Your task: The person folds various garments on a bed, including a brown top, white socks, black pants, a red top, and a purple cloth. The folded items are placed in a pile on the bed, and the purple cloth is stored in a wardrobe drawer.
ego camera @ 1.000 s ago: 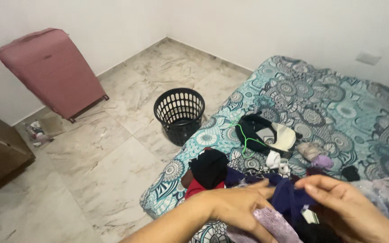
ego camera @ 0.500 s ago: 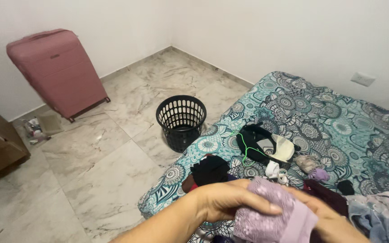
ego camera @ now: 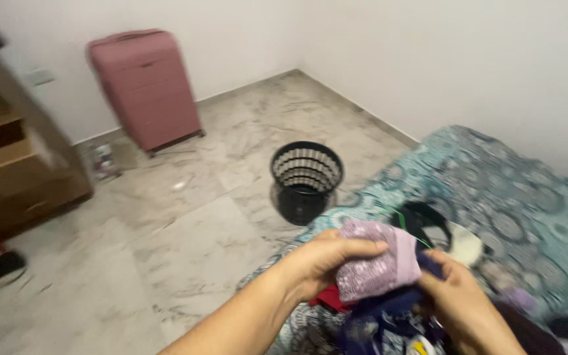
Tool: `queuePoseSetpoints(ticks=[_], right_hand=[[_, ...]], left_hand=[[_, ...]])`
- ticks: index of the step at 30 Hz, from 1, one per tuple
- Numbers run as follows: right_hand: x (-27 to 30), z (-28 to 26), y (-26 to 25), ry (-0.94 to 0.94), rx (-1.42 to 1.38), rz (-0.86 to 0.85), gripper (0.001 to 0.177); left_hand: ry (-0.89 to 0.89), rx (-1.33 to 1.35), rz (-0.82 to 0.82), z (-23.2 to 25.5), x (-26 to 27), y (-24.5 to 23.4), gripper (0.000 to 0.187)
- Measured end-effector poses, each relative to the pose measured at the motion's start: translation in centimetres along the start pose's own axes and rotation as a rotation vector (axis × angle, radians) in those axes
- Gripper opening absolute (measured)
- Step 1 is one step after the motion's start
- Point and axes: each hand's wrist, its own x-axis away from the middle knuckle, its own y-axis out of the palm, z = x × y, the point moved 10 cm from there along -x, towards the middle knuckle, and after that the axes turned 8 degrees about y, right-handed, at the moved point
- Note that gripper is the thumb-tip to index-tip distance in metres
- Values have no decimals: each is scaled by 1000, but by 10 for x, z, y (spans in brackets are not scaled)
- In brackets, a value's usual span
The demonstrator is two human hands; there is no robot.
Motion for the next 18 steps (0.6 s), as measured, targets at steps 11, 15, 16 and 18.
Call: queuePoseSetpoints(ticks=[11, 15, 16, 18], right_hand=[[-2, -158, 332, -35, -69, -338, 26], [-16, -173, 445, -46, -24, -440, 29], [-19, -174, 470, -77, 9, -474, 31], [-23, -178, 512, -168, 102, -482, 33]], left_hand=[[432, 342, 417, 157, 122, -185, 36], [606, 301, 381, 241, 185, -229, 36], [637, 221, 401, 257, 198, -239, 35], [701, 61, 452, 286, 228, -257, 33]])
